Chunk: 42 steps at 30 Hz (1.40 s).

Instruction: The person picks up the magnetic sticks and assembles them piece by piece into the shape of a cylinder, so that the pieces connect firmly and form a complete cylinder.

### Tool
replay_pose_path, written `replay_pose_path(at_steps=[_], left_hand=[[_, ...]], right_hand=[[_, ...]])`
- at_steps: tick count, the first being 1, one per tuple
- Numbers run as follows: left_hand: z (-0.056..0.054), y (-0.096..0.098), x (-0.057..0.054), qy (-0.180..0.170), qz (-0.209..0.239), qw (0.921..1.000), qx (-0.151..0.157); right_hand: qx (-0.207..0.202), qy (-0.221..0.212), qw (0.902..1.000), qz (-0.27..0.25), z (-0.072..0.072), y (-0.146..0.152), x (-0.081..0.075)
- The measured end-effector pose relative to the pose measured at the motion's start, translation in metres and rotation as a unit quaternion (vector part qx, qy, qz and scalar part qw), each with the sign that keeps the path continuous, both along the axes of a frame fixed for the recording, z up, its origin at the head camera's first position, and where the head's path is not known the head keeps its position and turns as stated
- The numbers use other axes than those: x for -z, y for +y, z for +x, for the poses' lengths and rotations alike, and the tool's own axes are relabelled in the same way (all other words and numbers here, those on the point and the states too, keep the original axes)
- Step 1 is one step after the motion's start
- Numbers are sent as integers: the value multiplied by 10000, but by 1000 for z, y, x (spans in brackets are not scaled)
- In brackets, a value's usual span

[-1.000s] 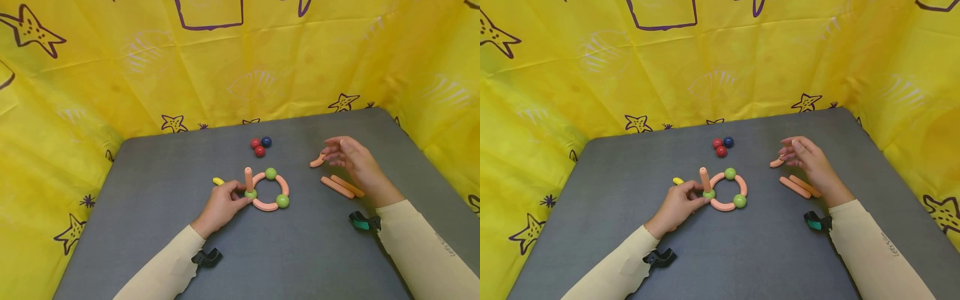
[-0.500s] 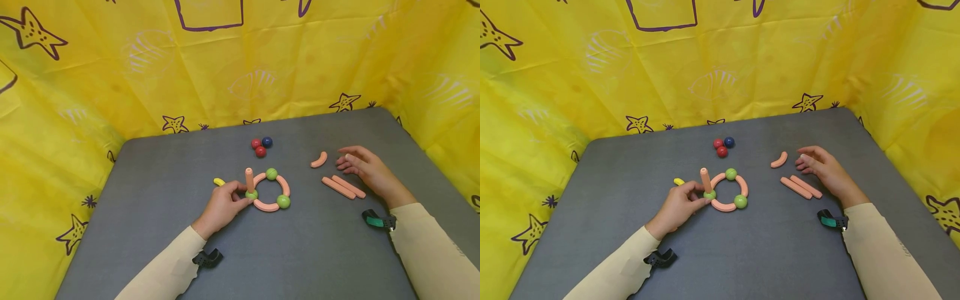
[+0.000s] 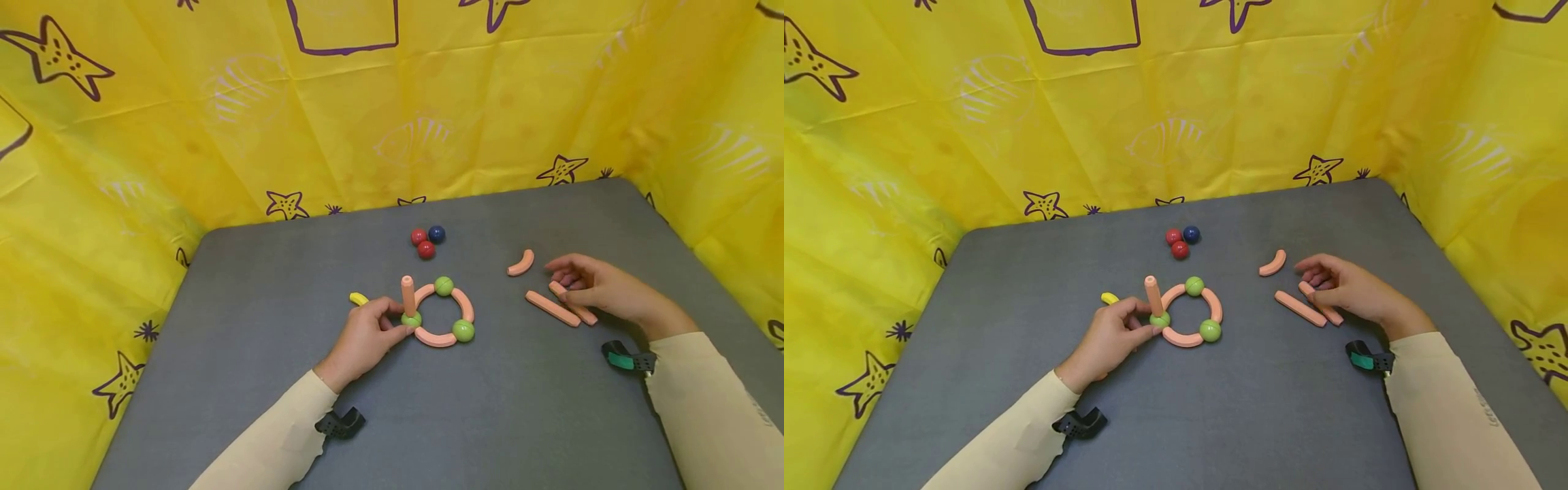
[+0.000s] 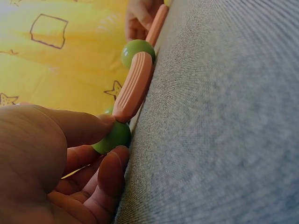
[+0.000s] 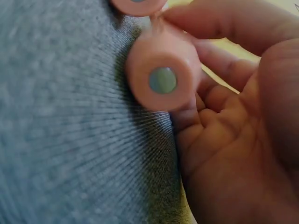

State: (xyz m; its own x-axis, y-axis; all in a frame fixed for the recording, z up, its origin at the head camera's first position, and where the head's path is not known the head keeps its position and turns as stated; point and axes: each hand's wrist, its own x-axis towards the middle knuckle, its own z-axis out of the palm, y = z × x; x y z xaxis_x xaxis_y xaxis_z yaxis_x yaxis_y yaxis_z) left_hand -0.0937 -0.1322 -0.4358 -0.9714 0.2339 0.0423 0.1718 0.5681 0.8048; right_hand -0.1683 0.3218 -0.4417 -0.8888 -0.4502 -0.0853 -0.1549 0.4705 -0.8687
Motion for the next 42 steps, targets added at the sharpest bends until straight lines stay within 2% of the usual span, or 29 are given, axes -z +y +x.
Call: replay_pose_path(at_steps=[4,10,17,21,30,34,38,42], left_hand=[[0,0,0,8,19,10000,10],[-1,0,0,-19,14,10000,12],[-1,0,1,-20,6,10000,17],[-1,-1,2,-4,16,10000,7],[-1,-1,2,38,12,10000,20],[-1,-1,2,31,4,10000,5],[-1,-1,1,6,4,10000,-4],[-1,0,0,-2,-12,10000,13]], right_hand=[[271,179,9988,363,-1,-1,-1],[926,367,9902,979,-1,-1,-2],[1444,23,9862,806,2,0,-4],[1573,-34,9860,561,4,-2,-8],[1461,136,9879,-502,17,-34,-26],[1138,54,9858,-1236,22,-54,-35],[691,306,9867,-1437,25,-70,-41],[557,836,9867,-1280,29,-85,-42]])
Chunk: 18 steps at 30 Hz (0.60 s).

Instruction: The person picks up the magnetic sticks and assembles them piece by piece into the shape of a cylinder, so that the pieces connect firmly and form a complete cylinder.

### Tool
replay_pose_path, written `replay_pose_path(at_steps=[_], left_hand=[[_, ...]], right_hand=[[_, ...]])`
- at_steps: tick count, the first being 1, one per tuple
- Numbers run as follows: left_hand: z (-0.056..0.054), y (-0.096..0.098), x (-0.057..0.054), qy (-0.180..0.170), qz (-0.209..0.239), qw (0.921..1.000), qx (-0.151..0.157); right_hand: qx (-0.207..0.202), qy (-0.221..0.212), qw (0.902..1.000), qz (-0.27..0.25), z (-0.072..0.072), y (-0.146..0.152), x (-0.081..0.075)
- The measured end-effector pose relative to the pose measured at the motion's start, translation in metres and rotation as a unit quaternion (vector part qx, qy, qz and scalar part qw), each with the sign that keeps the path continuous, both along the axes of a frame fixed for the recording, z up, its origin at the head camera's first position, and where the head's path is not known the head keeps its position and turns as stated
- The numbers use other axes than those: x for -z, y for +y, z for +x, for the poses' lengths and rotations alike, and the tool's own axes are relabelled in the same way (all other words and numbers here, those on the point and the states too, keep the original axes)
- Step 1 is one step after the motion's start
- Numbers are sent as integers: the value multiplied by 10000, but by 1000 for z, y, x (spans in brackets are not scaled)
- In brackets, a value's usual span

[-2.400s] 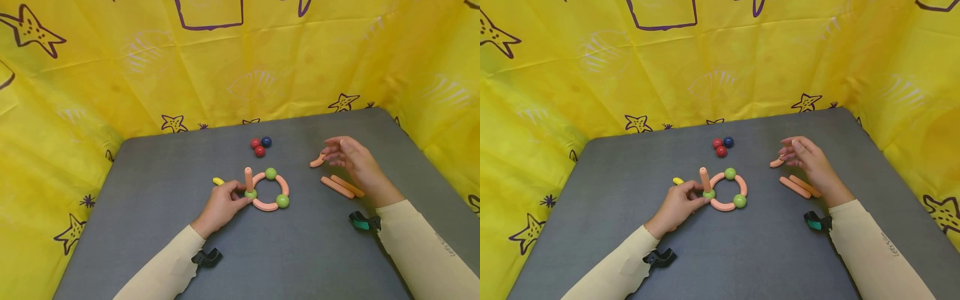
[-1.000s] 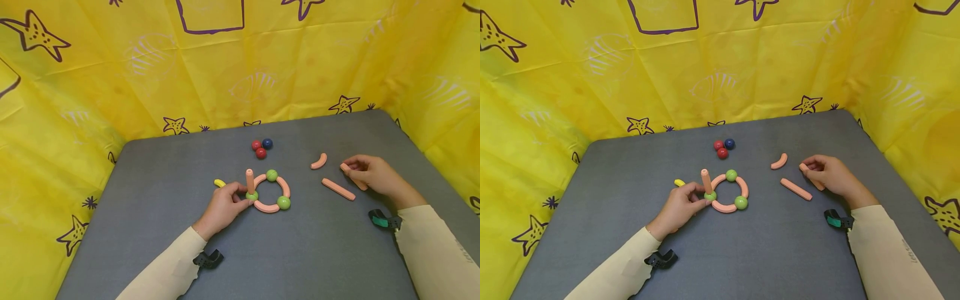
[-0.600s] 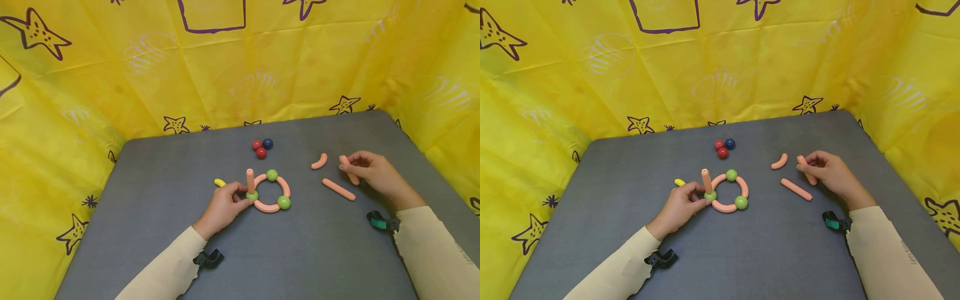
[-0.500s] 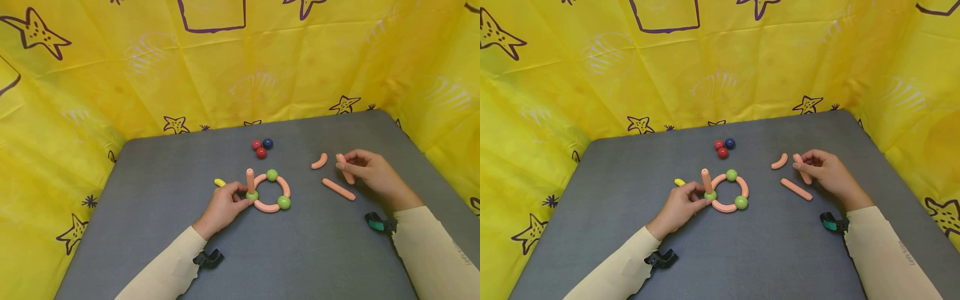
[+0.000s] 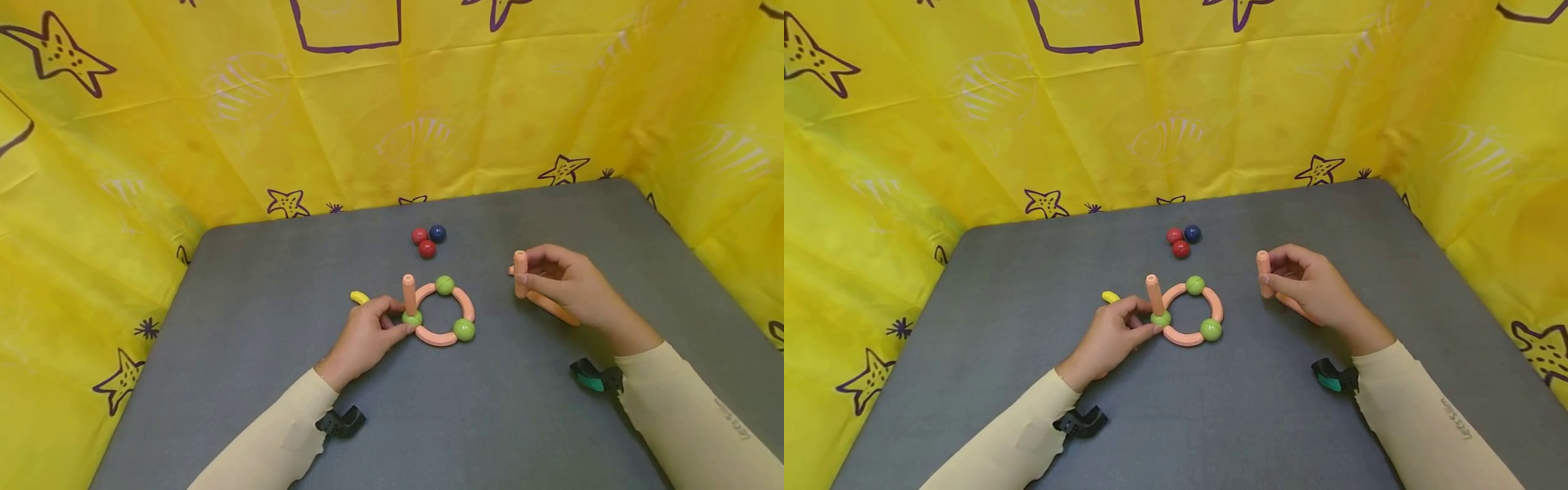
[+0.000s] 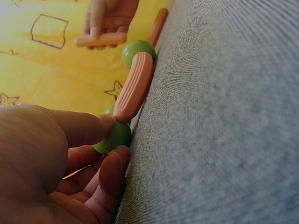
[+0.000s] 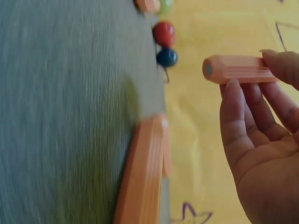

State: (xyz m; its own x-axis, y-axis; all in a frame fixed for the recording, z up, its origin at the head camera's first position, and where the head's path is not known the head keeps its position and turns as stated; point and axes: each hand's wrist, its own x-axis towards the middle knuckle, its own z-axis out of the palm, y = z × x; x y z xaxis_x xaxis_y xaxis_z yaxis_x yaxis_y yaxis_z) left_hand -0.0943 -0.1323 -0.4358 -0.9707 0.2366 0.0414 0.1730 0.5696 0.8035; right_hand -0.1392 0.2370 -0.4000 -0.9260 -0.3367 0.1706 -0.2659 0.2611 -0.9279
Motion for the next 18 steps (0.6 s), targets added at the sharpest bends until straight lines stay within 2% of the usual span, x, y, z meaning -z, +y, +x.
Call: replay_pose_path(at_steps=[6,12,18], left_hand=[[0,0,1,-9,-65,10000,10],[-1,1,0,-4,-75,10000,6],[0,0,1,-16,-89,10000,-13]], right_hand=[[-219,408,9989,-98,2,-25,2],[-315,323,9990,-32,-2,-47,7],[-343,149,9993,32,-15,-71,4]])
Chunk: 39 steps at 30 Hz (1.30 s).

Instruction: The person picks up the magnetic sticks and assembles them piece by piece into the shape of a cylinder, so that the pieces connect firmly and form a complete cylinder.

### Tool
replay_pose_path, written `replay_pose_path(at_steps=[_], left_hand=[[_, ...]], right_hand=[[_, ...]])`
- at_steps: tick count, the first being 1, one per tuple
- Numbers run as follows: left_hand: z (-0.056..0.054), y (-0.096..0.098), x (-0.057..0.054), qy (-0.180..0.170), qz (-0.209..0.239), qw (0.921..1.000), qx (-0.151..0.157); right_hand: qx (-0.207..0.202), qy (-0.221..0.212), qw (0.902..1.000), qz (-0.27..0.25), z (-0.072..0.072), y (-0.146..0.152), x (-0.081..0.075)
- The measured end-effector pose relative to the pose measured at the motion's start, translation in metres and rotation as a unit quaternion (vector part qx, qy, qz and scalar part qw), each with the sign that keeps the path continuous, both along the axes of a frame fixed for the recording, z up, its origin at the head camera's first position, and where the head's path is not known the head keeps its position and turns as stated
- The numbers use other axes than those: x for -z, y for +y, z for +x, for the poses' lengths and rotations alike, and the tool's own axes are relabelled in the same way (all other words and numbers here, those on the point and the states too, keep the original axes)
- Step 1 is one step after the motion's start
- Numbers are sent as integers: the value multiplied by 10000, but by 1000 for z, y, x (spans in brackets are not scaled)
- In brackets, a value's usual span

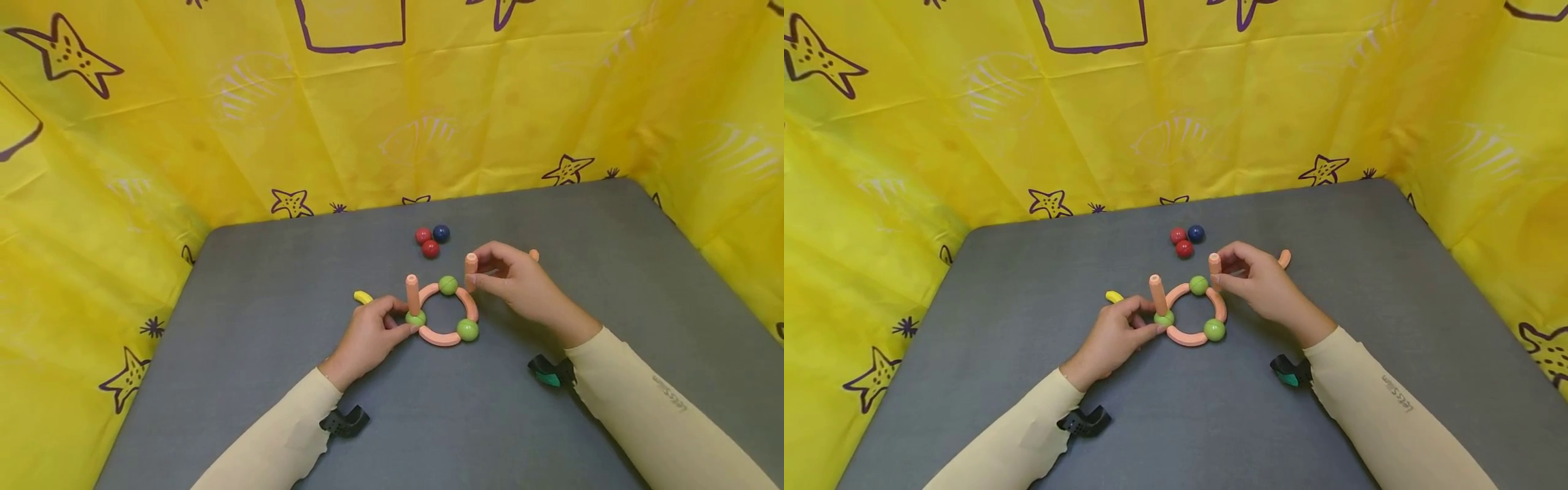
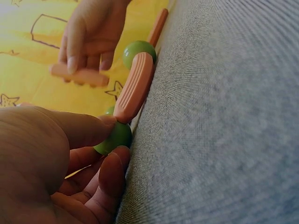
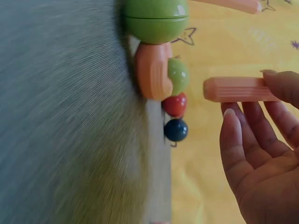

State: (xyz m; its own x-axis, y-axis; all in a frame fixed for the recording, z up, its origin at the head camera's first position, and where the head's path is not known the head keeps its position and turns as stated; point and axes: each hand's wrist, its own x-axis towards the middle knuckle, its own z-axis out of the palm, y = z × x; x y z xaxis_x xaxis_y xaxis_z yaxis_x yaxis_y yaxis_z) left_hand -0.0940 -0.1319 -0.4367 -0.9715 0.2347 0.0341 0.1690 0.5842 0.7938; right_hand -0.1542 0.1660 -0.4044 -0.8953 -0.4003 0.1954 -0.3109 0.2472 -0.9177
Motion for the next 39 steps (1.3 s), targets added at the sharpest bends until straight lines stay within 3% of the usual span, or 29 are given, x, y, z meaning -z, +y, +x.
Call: replay_pose_path(at_steps=[8,15,25,39], left_hand=[[0,-1,0,4,-27,10000,38],[1,0,-3,-80,-31,9999,84],[-1,-2,-2,-132,-15,9999,65],[0,0,-3,-71,-67,9999,35]], right_hand=[[1,-145,9999,64,-19,-24,-1],[44,-59,9999,141,-25,-30,1],[51,-159,9999,26,-27,-29,4],[196,-297,9993,-149,-16,-6,-10]])
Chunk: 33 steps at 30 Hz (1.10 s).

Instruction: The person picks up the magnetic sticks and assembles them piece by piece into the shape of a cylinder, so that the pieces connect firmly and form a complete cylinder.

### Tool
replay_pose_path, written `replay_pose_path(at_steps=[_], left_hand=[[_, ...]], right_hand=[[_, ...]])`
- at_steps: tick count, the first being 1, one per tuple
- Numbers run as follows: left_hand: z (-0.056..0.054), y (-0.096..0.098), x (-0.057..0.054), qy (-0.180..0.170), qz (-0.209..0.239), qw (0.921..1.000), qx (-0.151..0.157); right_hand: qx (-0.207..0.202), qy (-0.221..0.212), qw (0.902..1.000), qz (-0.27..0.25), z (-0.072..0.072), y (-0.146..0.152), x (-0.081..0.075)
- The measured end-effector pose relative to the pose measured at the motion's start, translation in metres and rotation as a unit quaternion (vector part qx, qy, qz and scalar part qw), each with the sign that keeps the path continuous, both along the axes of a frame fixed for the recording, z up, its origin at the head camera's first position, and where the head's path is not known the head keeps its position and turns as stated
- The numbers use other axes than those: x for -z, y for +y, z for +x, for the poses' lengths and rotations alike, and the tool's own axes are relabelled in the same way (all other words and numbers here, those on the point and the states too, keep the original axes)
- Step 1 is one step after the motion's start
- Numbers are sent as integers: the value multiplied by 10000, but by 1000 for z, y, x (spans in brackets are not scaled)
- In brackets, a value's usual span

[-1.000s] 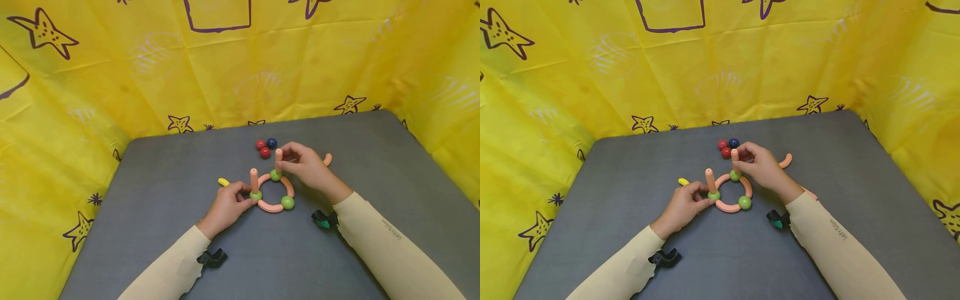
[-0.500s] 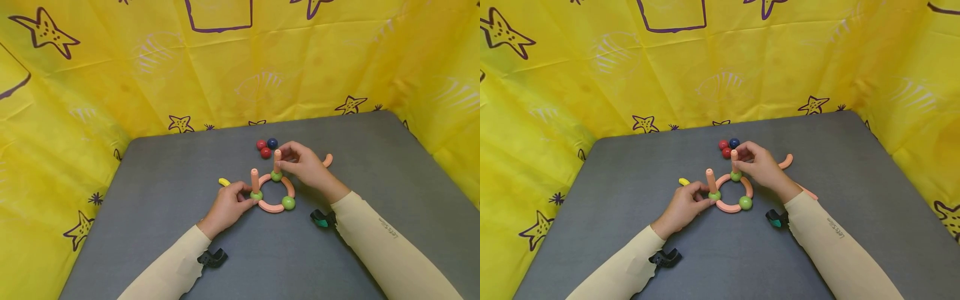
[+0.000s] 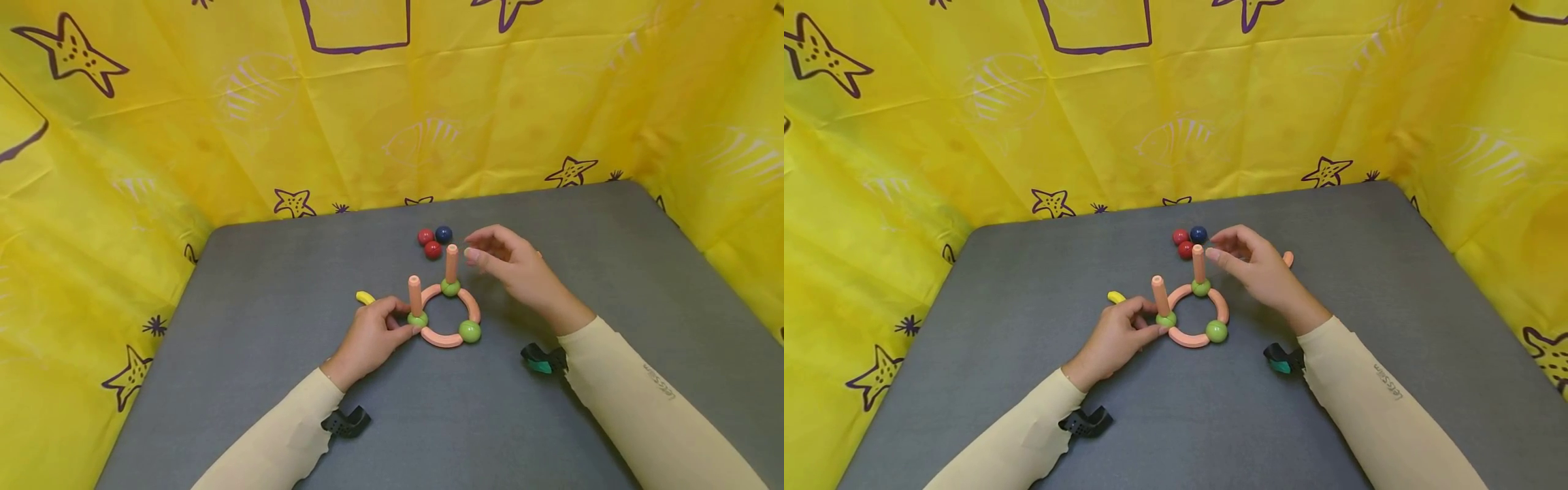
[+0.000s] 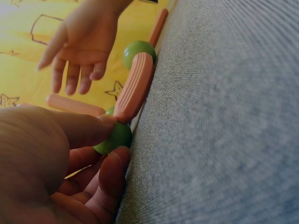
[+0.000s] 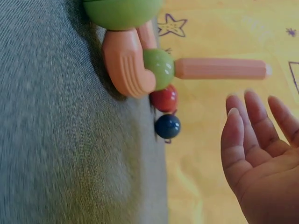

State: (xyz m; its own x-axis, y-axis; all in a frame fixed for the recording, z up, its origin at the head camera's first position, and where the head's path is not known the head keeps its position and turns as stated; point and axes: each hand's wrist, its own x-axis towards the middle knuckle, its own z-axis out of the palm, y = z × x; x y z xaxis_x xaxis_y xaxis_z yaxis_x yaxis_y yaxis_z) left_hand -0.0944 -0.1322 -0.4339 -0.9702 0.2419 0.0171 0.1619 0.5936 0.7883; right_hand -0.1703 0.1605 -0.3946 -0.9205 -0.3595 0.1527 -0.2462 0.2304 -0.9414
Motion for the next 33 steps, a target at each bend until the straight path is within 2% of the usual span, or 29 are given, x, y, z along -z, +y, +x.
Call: replay_pose_path(at_steps=[6,13,19,23,29,33], left_hand=[[0,0,0,19,2,10000,8],[0,0,0,10,-20,10000,-20],[1,0,-1,1,-29,10000,-46],[1,0,1,4,-27,10000,-48],[0,0,2,-29,-15,10000,-22],[0,-1,2,-41,-45,10000,-45]], right_hand=[[-25,105,9996,-258,7,17,-6],[-21,-115,9983,-573,12,47,1],[-137,-124,9946,-1025,13,76,13],[-154,-390,9903,-1324,14,95,23],[-222,-830,9782,-1890,13,115,38],[-299,-826,9750,-2043,9,121,48]])
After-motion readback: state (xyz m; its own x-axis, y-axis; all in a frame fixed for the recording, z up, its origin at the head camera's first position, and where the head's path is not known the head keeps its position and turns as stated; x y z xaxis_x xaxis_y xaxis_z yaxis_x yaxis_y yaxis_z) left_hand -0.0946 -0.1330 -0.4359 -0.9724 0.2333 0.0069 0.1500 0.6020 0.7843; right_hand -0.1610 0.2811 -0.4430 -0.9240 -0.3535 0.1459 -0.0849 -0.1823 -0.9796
